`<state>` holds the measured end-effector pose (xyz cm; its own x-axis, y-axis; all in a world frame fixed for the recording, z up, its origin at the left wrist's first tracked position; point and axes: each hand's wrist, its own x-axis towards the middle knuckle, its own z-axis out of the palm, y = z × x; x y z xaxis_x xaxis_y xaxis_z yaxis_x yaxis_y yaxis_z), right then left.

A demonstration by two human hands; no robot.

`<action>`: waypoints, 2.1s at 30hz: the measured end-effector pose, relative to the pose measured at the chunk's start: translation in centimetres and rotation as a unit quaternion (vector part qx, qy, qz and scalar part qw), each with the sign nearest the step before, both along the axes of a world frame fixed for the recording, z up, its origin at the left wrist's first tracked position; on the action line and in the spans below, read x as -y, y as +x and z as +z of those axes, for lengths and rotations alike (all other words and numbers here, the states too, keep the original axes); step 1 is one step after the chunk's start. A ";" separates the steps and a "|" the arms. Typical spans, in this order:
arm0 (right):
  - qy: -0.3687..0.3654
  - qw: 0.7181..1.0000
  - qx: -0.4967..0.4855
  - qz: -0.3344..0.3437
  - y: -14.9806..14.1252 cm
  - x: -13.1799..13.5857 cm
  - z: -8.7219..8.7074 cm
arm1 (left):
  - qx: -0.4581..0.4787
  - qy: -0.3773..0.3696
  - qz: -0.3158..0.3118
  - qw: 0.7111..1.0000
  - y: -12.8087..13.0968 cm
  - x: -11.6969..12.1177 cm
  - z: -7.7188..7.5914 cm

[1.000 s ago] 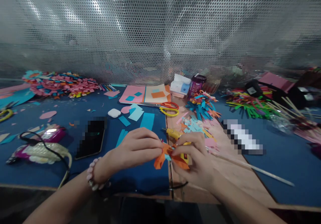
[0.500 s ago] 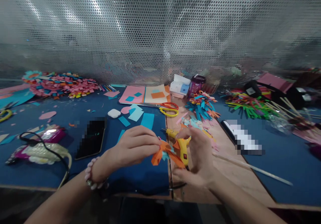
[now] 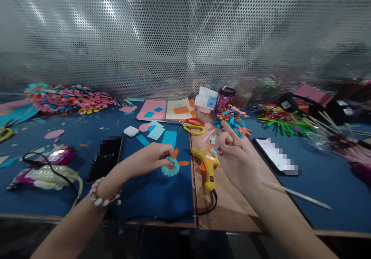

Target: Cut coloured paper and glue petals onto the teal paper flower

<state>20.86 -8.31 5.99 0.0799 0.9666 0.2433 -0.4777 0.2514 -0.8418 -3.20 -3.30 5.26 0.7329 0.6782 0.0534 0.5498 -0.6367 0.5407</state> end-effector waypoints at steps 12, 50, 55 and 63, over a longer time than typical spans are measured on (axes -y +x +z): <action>0.064 0.938 0.271 -0.208 4.4 -4.3 -2.0 | -0.055 -0.101 -0.004 0.993 -0.6 -1.6 -1.8; -0.030 0.724 0.632 -0.274 9.2 -6.5 -3.1 | -0.028 -0.151 -0.002 0.988 -0.8 -2.0 -1.8; 0.086 0.721 0.622 -0.292 5.4 -4.9 -2.2 | 0.012 -0.160 0.024 0.987 -0.7 -1.8 -1.4; 0.033 0.818 0.573 0.041 -1.8 -1.5 -3.2 | 0.099 -0.152 0.037 0.983 -0.1 -1.3 -1.0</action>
<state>19.05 -6.78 2.82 -0.3018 0.9392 0.1638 0.5979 0.3202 -0.7348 -3.30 -1.97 4.26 0.6775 0.7351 -0.0241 0.4534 -0.3916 0.8006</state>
